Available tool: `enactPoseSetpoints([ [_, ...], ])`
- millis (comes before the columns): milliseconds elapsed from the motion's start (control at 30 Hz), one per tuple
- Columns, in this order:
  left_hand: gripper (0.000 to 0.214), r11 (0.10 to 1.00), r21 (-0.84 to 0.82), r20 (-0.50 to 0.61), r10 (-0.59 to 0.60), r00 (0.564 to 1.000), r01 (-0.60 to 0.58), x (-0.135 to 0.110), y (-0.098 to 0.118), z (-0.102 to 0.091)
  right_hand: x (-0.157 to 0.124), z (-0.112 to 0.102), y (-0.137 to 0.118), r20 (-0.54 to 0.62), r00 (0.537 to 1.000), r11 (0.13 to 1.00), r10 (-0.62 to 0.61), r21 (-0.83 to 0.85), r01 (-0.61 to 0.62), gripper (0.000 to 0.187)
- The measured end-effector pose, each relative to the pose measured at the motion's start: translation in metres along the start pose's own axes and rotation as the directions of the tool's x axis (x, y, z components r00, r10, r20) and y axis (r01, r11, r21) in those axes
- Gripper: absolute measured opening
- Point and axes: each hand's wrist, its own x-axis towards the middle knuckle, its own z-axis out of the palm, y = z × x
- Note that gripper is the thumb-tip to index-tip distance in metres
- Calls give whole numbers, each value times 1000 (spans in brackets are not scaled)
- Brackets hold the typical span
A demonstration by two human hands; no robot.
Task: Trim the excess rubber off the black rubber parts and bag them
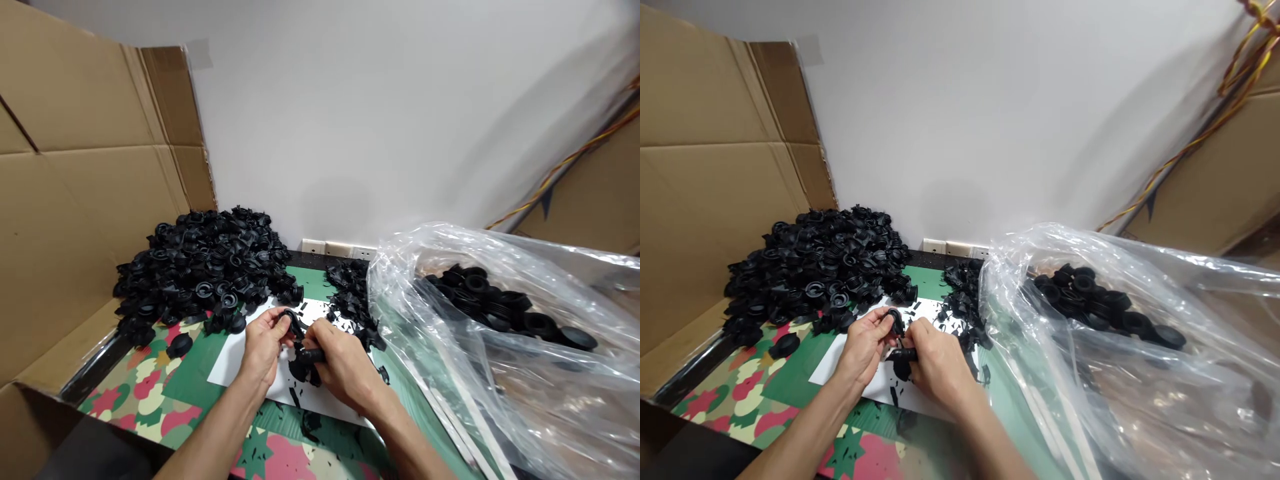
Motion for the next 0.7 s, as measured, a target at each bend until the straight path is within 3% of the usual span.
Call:
enactPoseSetpoints([
  [100, 65, 992, 121, 89, 16, 996, -27, -1, 3, 3, 2, -4, 3, -69, 993, 993, 99, -58, -103, 12],
  [200, 62, 971, 239, 170, -44, 984, 2, 0, 3, 1, 4, -5, 8, -23, 976, 965, 215, -148, -216, 17],
  [267, 58, 964, 266, 166, -61, 984, 14, 1, 1, -1, 5, -7, 11, -32, 959, 944, 283, -166, -284, 21],
  [333, 53, 959, 281, 150, -66, 986, 22, 2, -1, -3, 6, -13, 14, -129, 943, 938, 307, -128, -323, 21],
  [433, 42, 940, 342, 118, -57, 991, 13, 3, -2, -5, 3, -30, 17, -279, 922, 957, 269, -31, -288, 28],
  [567, 30, 878, 477, 90, -10, 996, -35, 4, -1, -7, -16, -55, 14, -297, 943, 988, 148, 13, -151, 27],
  [700, 30, 809, 579, 104, 50, 993, -102, 10, -6, -13, -49, -66, 10, -257, 962, 979, -91, -198, 39, 10],
])
